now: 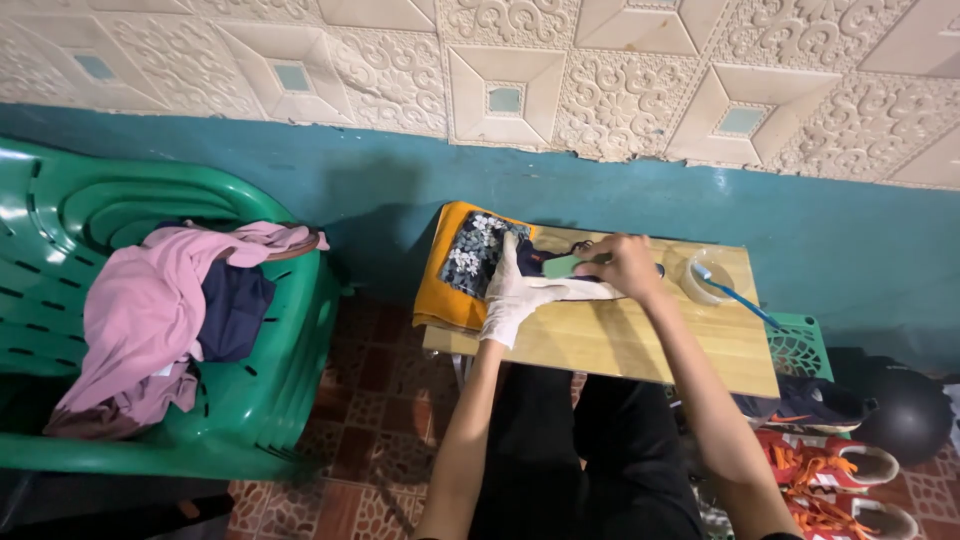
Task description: The person cleans a sneaker with a brush and then wipes the wooden workstation surface with a patterned cloth.
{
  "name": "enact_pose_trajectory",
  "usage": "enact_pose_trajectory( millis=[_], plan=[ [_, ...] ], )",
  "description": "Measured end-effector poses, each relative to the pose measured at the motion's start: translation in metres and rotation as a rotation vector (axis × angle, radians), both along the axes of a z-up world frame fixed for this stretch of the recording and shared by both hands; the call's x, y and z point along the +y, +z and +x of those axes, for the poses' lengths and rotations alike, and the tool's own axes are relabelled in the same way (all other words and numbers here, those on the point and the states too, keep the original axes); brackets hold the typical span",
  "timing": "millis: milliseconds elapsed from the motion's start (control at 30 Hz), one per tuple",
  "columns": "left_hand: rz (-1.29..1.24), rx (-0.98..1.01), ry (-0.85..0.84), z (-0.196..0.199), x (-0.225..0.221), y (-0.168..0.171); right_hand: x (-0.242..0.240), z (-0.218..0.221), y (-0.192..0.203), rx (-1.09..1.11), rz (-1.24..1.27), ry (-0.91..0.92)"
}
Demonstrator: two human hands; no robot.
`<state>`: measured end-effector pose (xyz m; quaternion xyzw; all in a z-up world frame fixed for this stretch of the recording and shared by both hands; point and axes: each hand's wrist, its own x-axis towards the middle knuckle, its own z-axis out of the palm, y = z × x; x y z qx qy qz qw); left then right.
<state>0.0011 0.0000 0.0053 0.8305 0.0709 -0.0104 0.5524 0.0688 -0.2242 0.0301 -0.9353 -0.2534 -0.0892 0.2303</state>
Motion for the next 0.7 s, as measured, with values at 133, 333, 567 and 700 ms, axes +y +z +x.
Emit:
enact_pose_trajectory(
  millis=[133, 333, 567, 700],
  plan=[
    [-0.023, -0.035, -0.004, -0.005, 0.001, 0.006, -0.011, 0.006, -0.006, 0.074, 0.036, -0.073],
    [-0.039, -0.073, 0.016, 0.001, 0.001, -0.008, 0.018, -0.013, 0.003, -0.02, 0.075, -0.053],
    [-0.061, -0.069, -0.003, -0.007, -0.001, 0.003, -0.029, -0.007, -0.004, 0.134, 0.125, -0.067],
    [-0.097, -0.161, -0.003, -0.02, -0.004, 0.005, -0.076, -0.024, 0.016, 0.133, 0.022, -0.204]
  ],
)
